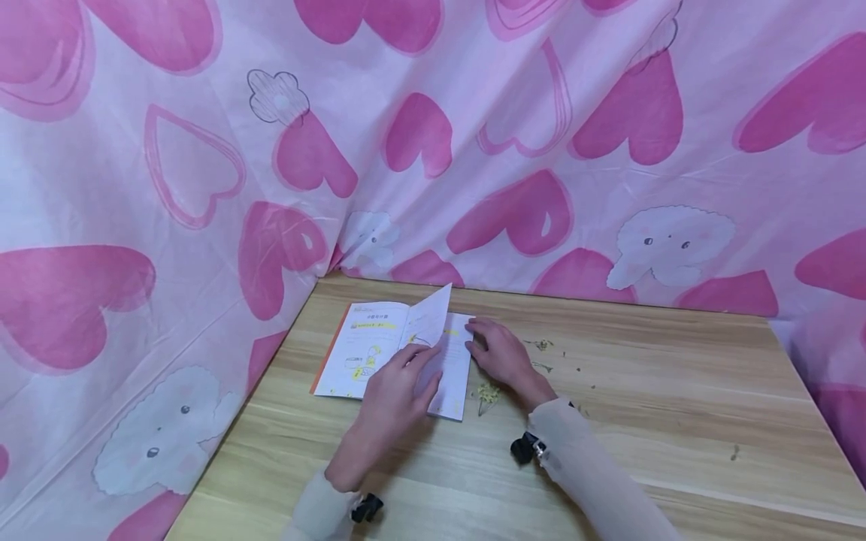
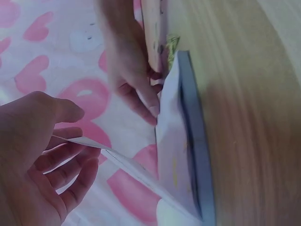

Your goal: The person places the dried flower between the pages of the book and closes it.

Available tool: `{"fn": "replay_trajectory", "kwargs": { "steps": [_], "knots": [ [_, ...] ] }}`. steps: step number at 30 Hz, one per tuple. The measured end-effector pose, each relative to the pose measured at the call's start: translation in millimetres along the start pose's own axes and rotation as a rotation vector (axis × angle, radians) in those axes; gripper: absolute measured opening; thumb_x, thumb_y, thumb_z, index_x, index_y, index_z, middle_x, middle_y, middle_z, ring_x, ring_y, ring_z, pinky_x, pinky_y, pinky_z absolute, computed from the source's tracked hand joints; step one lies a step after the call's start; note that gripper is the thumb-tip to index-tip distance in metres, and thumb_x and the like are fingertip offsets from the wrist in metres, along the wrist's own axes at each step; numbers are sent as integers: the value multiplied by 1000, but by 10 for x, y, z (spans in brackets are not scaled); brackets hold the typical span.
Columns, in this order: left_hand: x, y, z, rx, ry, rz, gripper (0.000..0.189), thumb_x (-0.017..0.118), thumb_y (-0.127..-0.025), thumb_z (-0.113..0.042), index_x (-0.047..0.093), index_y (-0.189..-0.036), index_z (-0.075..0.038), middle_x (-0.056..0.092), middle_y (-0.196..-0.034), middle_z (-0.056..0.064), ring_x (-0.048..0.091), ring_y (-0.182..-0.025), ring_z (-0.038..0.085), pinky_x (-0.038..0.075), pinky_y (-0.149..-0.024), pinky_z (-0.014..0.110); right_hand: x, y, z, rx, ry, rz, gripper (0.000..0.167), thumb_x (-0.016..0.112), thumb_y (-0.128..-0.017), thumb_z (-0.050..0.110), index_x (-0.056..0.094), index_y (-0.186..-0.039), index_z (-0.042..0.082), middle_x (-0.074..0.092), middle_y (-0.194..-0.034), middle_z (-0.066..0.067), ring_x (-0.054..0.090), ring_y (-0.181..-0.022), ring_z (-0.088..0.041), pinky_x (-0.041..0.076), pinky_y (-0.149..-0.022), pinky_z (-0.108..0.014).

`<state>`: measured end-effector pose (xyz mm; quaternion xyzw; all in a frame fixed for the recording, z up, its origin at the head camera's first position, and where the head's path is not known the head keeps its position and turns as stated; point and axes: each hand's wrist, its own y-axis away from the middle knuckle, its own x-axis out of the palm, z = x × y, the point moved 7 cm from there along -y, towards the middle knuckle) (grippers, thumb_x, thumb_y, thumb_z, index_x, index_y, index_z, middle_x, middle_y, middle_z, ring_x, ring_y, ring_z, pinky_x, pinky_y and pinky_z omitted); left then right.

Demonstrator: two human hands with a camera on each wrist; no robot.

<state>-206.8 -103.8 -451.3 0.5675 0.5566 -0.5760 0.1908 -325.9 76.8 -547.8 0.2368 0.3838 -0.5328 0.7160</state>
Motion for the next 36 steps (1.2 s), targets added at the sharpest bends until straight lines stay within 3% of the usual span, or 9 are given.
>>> {"fn": "replay_trajectory", "kwargs": {
  "steps": [12,20,26,36],
  "knots": [
    [-207,-15,222,-92,123,24,57,93,-87,-21,73,-140,-18,73,-136,-1,73,-120,17,65,-90,39,14,-19,-23,42,-23,36,46,68,-107,30,64,-151,16,55,-164,-7,47,-157,-32,38,-128,-57],
    [-267,-21,309,-139,184,39,57,93,-87,-23,73,-140,-18,73,-135,-2,71,-108,16,63,-78,33,16,-11,-5,51,-33,35,45,69,-107,29,65,-150,14,56,-163,-7,48,-156,-33,39,-127,-57],
    [-350,-19,399,-138,207,-32,50,90,-88,-17,75,-136,-16,75,-133,3,70,-121,23,62,-96,43,28,-10,-13,63,-36,33,45,69,-107,29,64,-150,15,56,-164,-7,47,-157,-32,38,-128,-57],
    [-519,42,632,-198,253,-205,33,76,-98,-5,78,-130,-9,78,-123,7,74,-101,22,62,-75,39,43,3,-16,79,-30,33,46,68,-108,31,63,-151,16,54,-165,-6,45,-158,-31,37,-129,-57]
  ]
}}
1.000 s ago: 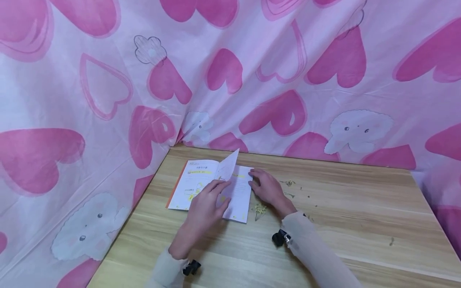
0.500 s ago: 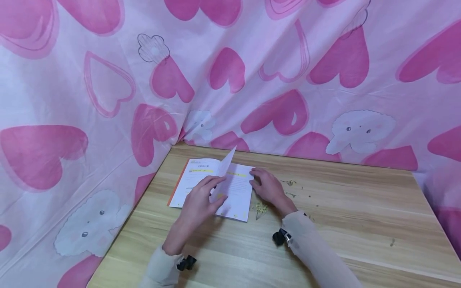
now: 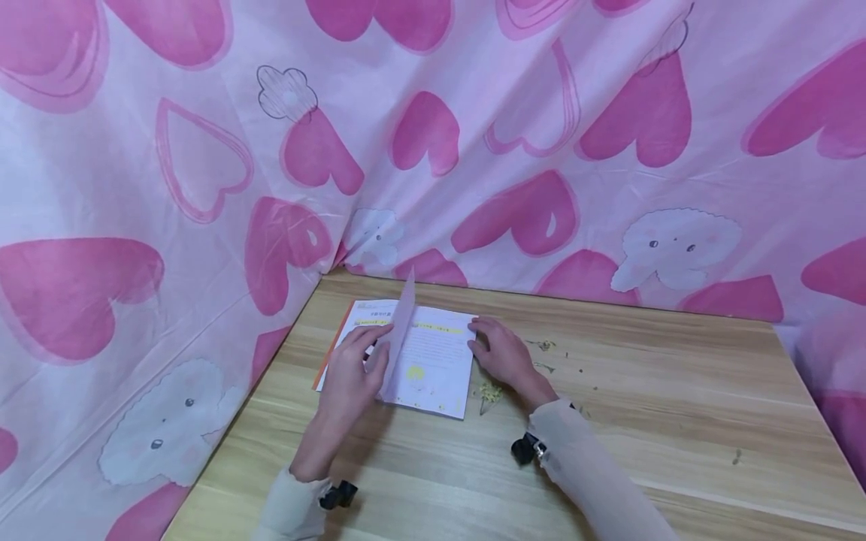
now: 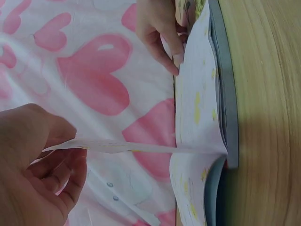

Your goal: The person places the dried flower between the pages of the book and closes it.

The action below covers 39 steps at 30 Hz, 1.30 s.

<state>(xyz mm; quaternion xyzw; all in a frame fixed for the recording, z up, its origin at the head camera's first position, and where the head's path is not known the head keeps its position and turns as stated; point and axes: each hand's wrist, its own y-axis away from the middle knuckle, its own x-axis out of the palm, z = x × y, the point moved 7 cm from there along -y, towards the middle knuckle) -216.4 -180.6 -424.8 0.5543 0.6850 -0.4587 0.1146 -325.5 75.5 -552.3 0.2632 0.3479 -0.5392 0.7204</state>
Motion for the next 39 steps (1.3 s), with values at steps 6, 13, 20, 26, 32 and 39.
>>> {"fn": "replay_trajectory", "kwargs": {
  "steps": [6,13,20,26,32,39],
  "knots": [
    [-122,-23,200,-93,14,-46,29,79,-98,-8,79,-127,-5,78,-122,13,76,-106,26,67,-82,42,5,8,5,-4,10,-4,46,68,-108,31,63,-151,17,54,-165,-6,45,-158,-31,37,-129,-56],
    [-260,-18,414,-101,1,-140,25,82,-94,-3,81,-119,0,80,-113,19,79,-99,33,67,-79,49,8,15,20,-13,15,-6,45,67,-108,31,63,-151,16,54,-164,-5,46,-158,-31,37,-129,-56],
    [-329,17,638,-116,-26,-189,22,80,-93,3,81,-115,3,80,-111,22,79,-102,38,67,-78,50,-3,25,12,-13,7,-18,45,67,-108,30,63,-151,16,55,-164,-5,46,-157,-31,37,-129,-56],
    [-334,57,834,-189,-66,-180,22,79,-94,1,81,-116,2,80,-113,24,79,-102,41,67,-80,51,-2,26,6,-15,14,-18,45,67,-108,30,64,-151,16,55,-164,-5,47,-157,-31,38,-128,-56],
    [-292,108,1027,-235,-85,-171,21,79,-94,2,81,-115,4,79,-112,27,79,-101,44,65,-83,56,-7,29,8,-27,12,-25,44,66,-108,30,64,-150,15,55,-164,-6,47,-157,-31,39,-128,-57],
    [-218,178,1224,-267,-99,-153,20,79,-93,2,81,-113,6,79,-110,29,79,-97,44,64,-85,58,-12,36,26,-42,22,-30,44,66,-108,29,64,-150,14,55,-164,-6,48,-156,-31,39,-127,-57]
  ]
}}
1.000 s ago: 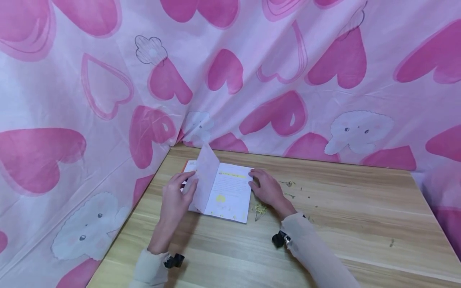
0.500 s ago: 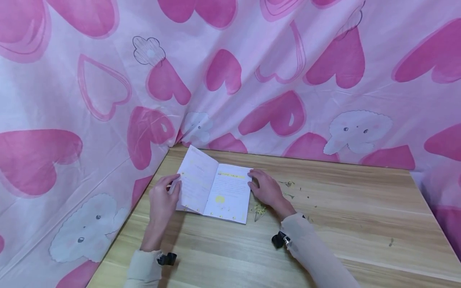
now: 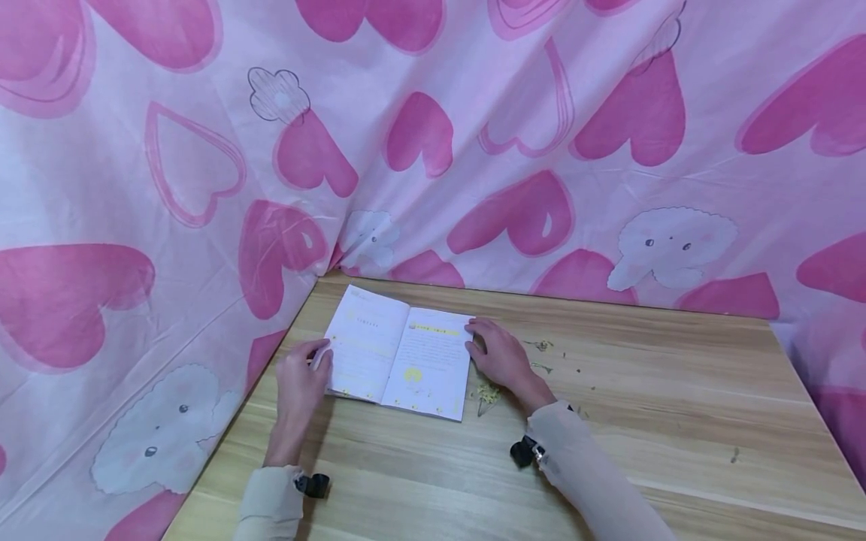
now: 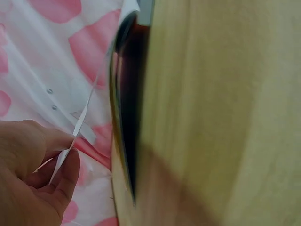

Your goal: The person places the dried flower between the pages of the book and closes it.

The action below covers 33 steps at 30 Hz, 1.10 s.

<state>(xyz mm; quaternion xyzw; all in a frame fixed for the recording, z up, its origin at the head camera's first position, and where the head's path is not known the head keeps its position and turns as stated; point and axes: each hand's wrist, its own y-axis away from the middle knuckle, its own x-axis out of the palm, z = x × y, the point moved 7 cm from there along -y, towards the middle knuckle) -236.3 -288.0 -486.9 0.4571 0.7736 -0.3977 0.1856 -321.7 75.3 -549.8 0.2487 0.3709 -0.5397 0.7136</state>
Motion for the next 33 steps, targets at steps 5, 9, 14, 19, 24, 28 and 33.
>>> {"fn": "replay_trajectory", "kwargs": {
  "steps": [5,9,14,19,24,28,33],
  "knots": [
    [121,37,202,-82,-33,64,22,79,-94,-3,82,-116,1,81,-111,25,79,-101,41,62,-89,56,-1,13,3,-7,2,-4,48,68,-108,33,63,-151,13,54,-165,-7,47,-157,-31,39,-127,-57],
    [203,68,320,-140,-38,126,24,77,-95,-6,82,-118,0,81,-112,24,78,-105,40,60,-92,55,-7,31,12,-26,2,-13,53,71,-105,38,64,-151,13,55,-165,-7,48,-156,-31,41,-126,-57],
    [298,71,391,-201,-56,218,23,75,-99,-10,80,-120,-2,80,-116,23,74,-107,36,58,-94,53,-5,36,5,-36,5,-17,54,71,-105,40,64,-151,12,55,-164,-8,49,-156,-32,42,-125,-58],
    [380,43,382,-216,-95,292,22,72,-101,-10,78,-121,-3,74,-115,22,67,-105,35,56,-92,51,-11,35,2,-33,11,-17,55,72,-105,39,63,-152,12,54,-165,-8,48,-157,-32,41,-127,-57],
    [395,13,325,-186,-110,278,22,72,-98,-6,78,-117,-1,69,-117,26,64,-111,42,51,-100,57,-8,32,10,-43,14,-17,56,72,-105,39,62,-152,11,54,-165,-9,47,-157,-32,41,-126,-57],
    [411,12,259,-154,-184,264,23,68,-98,-7,79,-118,-7,69,-126,24,63,-122,45,45,-104,67,1,31,6,-42,19,-16,56,71,-105,39,62,-153,11,53,-165,-9,47,-157,-32,40,-127,-57],
    [487,-5,8,43,-150,167,27,72,-91,3,82,-113,-9,75,-118,20,70,-113,43,52,-98,62,14,27,-5,-36,17,-15,56,70,-106,40,61,-153,12,53,-166,-8,47,-157,-32,40,-127,-56]
  ]
}}
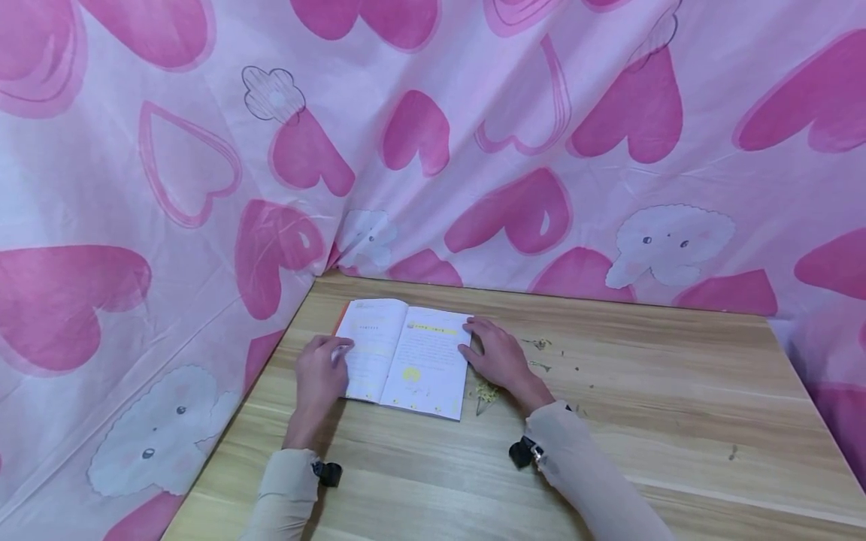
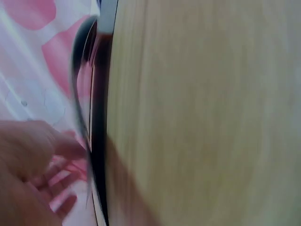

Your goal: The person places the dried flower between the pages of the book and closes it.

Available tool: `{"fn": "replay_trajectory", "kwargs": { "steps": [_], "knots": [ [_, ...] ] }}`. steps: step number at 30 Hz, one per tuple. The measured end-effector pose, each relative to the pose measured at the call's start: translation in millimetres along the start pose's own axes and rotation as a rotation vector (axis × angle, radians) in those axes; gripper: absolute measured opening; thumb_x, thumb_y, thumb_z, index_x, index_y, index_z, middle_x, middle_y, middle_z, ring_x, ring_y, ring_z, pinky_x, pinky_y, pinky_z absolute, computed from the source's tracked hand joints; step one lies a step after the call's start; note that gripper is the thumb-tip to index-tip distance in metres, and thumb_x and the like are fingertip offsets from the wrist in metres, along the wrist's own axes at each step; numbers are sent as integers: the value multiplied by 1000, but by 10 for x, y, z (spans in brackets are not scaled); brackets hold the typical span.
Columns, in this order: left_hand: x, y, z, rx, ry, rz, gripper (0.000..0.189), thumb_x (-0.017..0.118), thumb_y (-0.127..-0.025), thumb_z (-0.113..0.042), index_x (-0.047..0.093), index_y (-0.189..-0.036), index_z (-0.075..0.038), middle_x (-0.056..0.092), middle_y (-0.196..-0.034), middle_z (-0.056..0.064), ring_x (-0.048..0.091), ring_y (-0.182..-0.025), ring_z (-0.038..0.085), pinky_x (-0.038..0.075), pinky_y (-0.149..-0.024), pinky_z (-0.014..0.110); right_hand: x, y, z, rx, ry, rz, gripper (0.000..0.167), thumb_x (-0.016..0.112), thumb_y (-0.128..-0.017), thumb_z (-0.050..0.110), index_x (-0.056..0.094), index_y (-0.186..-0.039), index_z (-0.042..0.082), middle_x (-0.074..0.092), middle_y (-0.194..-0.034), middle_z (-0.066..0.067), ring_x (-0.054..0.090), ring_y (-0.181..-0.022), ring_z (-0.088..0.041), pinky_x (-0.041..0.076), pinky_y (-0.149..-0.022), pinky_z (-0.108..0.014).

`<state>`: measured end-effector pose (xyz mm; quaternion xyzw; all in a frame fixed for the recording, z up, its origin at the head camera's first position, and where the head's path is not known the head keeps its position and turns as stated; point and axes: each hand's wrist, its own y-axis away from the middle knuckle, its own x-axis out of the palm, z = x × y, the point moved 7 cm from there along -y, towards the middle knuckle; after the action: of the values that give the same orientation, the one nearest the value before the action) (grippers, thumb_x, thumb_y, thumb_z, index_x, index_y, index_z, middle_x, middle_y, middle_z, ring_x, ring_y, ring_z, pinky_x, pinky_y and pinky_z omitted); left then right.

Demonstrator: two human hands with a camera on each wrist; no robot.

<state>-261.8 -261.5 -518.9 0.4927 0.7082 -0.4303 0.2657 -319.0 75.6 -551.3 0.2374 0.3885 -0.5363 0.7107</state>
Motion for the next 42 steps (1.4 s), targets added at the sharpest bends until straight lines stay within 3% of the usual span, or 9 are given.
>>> {"fn": "replay_trajectory", "kwargs": {
  "steps": [4,7,13,16,18,20,25,31,42],
  "knots": [
    [107,3,-306,181,60,-36,26,75,-89,4,84,-109,-10,78,-110,16,75,-104,39,59,-90,55,6,-5,-3,-9,3,-6,56,70,-106,39,61,-153,11,53,-165,-9,47,-157,-32,41,-126,-57],
    [219,26,-489,218,74,11,25,76,-93,-5,84,-115,-11,78,-117,15,74,-110,39,59,-92,57,4,-4,3,-20,1,-11,55,71,-106,39,61,-153,11,54,-165,-9,48,-156,-33,41,-125,-58],
    [488,109,-657,143,-14,256,45,74,-101,-44,73,-141,-25,59,-156,19,54,-141,46,49,-107,67,-4,0,-8,2,-9,11,57,70,-106,39,60,-155,12,53,-166,-8,46,-158,-32,39,-128,-56],
    [547,155,-657,114,-58,325,50,74,-100,-51,70,-146,-31,49,-165,20,46,-148,47,47,-109,70,-18,7,-21,16,-29,53,58,69,-107,38,57,-157,13,49,-169,-7,42,-160,-31,37,-130,-55],
    [551,176,-648,99,-71,330,51,74,-99,-52,69,-146,-32,47,-166,19,44,-150,47,46,-109,70,-48,18,-43,22,-57,75,58,69,-107,37,55,-159,15,48,-170,-6,43,-160,-30,36,-130,-54],
    [552,187,-632,83,-69,336,52,74,-100,-52,68,-147,-33,46,-167,18,42,-152,46,45,-111,70,-100,28,-79,22,-93,70,57,69,-107,35,55,-159,17,52,-166,-6,52,-151,-30,42,-126,-55],
    [553,187,-626,75,-61,346,52,73,-100,-53,67,-148,-34,45,-168,17,40,-152,46,43,-113,70,-332,75,-227,31,-132,-19,47,73,-104,25,65,-150,16,69,-146,-8,68,-126,-29,55,-110,-54],
    [556,188,-608,54,-67,363,52,72,-101,-54,66,-149,-35,42,-170,17,38,-154,46,42,-114,70,-543,177,-445,58,-52,-63,28,73,-103,17,75,-131,12,78,-119,-7,73,-110,-27,62,-97,-50],
    [579,193,-604,37,-51,380,53,70,-102,-54,65,-151,-35,39,-172,16,35,-156,45,40,-116,70,-781,349,-688,55,114,-91,11,74,-99,13,79,-109,10,75,-104,-8,67,-100,-28,58,-90,-50]
  ]
}}
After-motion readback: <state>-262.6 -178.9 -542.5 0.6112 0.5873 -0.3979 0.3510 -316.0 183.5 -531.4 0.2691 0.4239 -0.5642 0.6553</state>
